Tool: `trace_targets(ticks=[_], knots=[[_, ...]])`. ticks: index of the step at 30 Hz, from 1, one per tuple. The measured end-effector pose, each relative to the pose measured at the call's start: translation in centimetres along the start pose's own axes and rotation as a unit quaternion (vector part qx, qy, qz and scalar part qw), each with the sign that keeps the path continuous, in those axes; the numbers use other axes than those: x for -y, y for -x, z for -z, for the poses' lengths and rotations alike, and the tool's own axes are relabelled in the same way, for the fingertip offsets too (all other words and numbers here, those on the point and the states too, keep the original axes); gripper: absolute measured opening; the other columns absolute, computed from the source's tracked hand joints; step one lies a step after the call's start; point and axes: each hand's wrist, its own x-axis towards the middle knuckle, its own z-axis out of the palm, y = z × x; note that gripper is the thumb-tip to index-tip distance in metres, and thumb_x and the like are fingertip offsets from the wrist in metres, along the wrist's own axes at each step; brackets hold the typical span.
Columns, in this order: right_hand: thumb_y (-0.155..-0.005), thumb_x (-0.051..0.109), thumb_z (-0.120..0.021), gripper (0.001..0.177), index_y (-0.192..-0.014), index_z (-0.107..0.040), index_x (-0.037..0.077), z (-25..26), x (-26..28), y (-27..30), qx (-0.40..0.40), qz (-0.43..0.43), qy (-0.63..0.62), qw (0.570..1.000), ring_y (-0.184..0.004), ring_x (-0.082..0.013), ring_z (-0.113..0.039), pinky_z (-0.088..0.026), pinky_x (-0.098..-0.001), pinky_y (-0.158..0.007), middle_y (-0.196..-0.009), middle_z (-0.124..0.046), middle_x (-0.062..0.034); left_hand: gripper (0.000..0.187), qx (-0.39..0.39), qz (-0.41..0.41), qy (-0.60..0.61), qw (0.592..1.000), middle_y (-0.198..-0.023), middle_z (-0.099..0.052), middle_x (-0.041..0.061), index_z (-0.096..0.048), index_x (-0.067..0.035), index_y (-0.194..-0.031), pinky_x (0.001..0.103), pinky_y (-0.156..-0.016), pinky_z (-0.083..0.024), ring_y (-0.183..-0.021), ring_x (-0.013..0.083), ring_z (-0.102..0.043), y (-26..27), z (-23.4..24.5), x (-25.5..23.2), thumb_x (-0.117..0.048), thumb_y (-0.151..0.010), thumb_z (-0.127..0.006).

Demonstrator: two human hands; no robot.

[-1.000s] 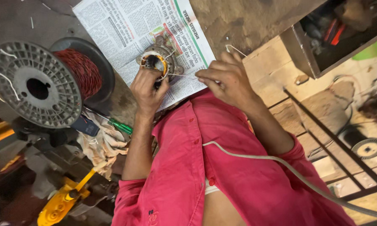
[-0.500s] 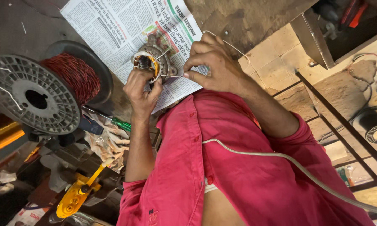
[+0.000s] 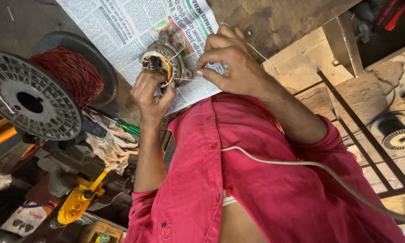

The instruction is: The person winds a white wire around a small motor stator placed on a newspaper. They repeatedly wrap the wire by hand, occasionally adjusting the stator and pulling the wire taut. The person uses scissors to cut the wire near the end of the clip.

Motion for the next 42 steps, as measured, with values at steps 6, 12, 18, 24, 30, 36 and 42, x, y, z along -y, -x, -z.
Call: trace_targets(ticks=[6,12,18,24,30,36,42], knots=[[-0.093,0.025,-0.085,0.013,-0.098,-0.080,0.014,0.8,-0.2,0.1,0.016,0.001,-0.022,1.000,-0.101,-0.0194,-0.049,-0.032,-0.0405,-0.093,-0.093,-0.060,0.0011,0.021,0.003,0.007,-0.004,1.000,-0.091,-0.070,0.012,-0.065,0.000,-0.091,0.041,-0.077,-0.054,-0.088,0.0291,-0.068,-0.2,0.2,-0.4,-0.004,-0.083,-0.084],[-0.091,0.025,-0.085,0.012,-0.096,-0.081,0.015,0.1,-0.5,0.0,0.033,-0.004,-0.004,0.999,-0.098,-0.0181,-0.049,-0.033,-0.0413,-0.092,-0.091,-0.059,0.0018,0.020,0.009,0.018,0.003,1.000,-0.091,-0.070,0.011,-0.066,-0.001,-0.092,0.041,-0.078,-0.054,-0.088,0.0287,-0.068,-0.2,0.1,-0.5,-0.003,-0.083,-0.083],[-0.094,0.025,-0.084,0.012,-0.097,-0.081,0.014,-0.1,-0.9,0.1,0.014,0.021,0.045,0.999,-0.102,-0.0197,-0.049,-0.033,-0.0414,-0.093,-0.094,-0.060,0.0010,0.019,0.005,0.016,-0.005,1.000,-0.090,-0.070,0.010,-0.066,-0.002,-0.092,0.040,-0.077,-0.055,-0.088,0.0268,-0.069,0.0,-0.1,-0.2,-0.002,-0.082,-0.082],[-0.095,0.024,-0.086,0.012,-0.099,-0.081,0.014,-0.4,-0.5,0.3,-0.017,0.041,0.060,0.997,-0.101,-0.0186,-0.049,-0.032,-0.0402,-0.093,-0.094,-0.059,0.0020,0.019,0.001,0.003,-0.012,1.000,-0.088,-0.070,0.009,-0.066,-0.002,-0.090,0.038,-0.074,-0.055,-0.085,0.0250,-0.069,0.0,-0.3,0.2,-0.005,-0.084,-0.084],[-0.092,0.022,-0.088,0.011,-0.097,-0.082,0.015,0.2,0.3,0.4,-0.016,0.055,0.051,0.997,-0.099,-0.0191,-0.050,-0.032,-0.0397,-0.089,-0.093,-0.059,0.0015,0.018,0.003,0.011,-0.008,1.000,-0.089,-0.070,0.010,-0.066,-0.002,-0.091,0.040,-0.076,-0.055,-0.086,0.0262,-0.068,0.0,-0.2,0.0,-0.005,-0.084,-0.082],[-0.092,0.023,-0.087,0.013,-0.098,-0.082,0.013,0.2,0.1,0.4,0.000,0.042,0.056,0.998,-0.099,-0.0189,-0.050,-0.032,-0.0402,-0.090,-0.093,-0.060,0.0015,0.019,0.004,0.011,-0.005,1.000,-0.089,-0.070,0.010,-0.066,-0.002,-0.091,0.040,-0.077,-0.055,-0.087,0.0262,-0.069,-0.2,-0.1,-0.1,-0.006,-0.083,-0.083],[-0.094,0.023,-0.086,0.013,-0.099,-0.080,0.013,-0.3,-0.2,0.2,0.005,0.042,0.072,0.996,-0.103,-0.0190,-0.049,-0.033,-0.0403,-0.093,-0.095,-0.060,0.0018,0.019,0.007,0.009,-0.008,1.000,-0.090,-0.070,0.010,-0.067,-0.002,-0.092,0.040,-0.076,-0.054,-0.087,0.0274,-0.069,-0.3,0.1,-0.4,-0.006,-0.083,-0.083]])
